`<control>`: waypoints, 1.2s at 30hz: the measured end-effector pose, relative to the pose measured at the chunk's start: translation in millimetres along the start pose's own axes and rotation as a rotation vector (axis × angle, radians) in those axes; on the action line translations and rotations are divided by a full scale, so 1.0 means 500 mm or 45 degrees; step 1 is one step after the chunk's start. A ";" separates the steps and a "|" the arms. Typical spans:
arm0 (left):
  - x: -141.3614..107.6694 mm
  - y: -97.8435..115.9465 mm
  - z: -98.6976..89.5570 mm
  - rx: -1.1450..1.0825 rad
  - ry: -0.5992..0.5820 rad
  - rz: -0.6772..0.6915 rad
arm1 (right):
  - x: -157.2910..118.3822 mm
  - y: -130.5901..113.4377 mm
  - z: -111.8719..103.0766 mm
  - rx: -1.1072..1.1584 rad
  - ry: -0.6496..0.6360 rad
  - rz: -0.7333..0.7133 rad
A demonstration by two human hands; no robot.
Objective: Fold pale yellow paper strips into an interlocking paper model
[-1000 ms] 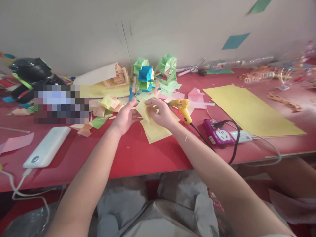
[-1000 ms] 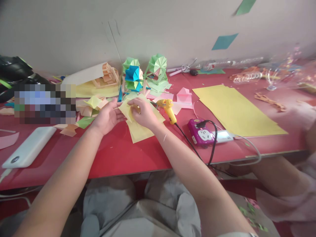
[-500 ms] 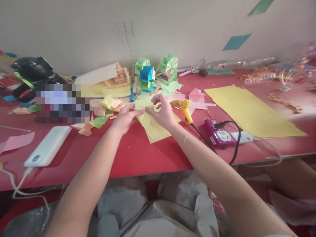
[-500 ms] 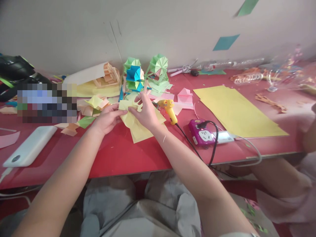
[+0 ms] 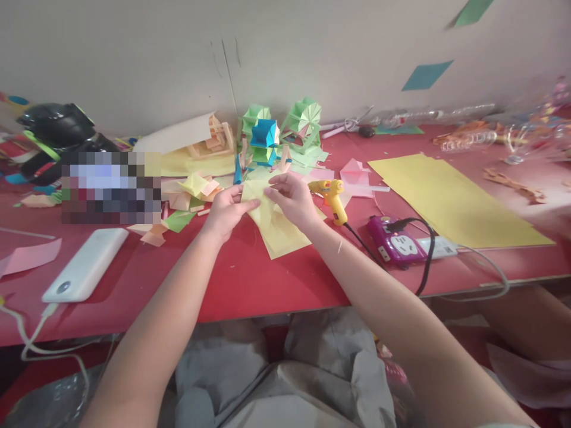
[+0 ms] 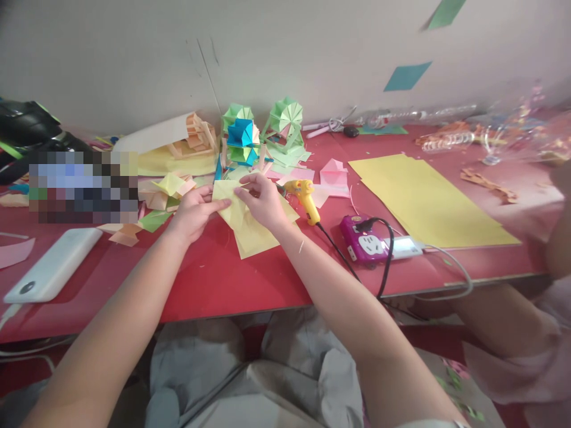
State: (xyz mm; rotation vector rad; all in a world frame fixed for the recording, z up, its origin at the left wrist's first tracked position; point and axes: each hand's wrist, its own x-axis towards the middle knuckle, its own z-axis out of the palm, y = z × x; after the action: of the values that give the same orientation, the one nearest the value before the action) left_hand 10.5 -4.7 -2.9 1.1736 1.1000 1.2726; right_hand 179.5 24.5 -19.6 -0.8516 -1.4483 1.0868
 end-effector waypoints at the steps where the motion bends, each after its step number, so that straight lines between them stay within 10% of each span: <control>1: -0.001 0.002 0.000 -0.002 -0.011 -0.004 | 0.002 0.002 -0.002 0.019 -0.009 0.002; 36: -0.003 0.007 -0.002 0.007 -0.076 -0.049 | -0.001 -0.007 -0.011 -0.005 -0.094 0.052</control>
State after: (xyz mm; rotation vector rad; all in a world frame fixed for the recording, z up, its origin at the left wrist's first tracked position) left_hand 9.3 -6.4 0.4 1.1814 1.0776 1.1982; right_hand 185.0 23.9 -16.2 -0.8552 -1.5004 1.1567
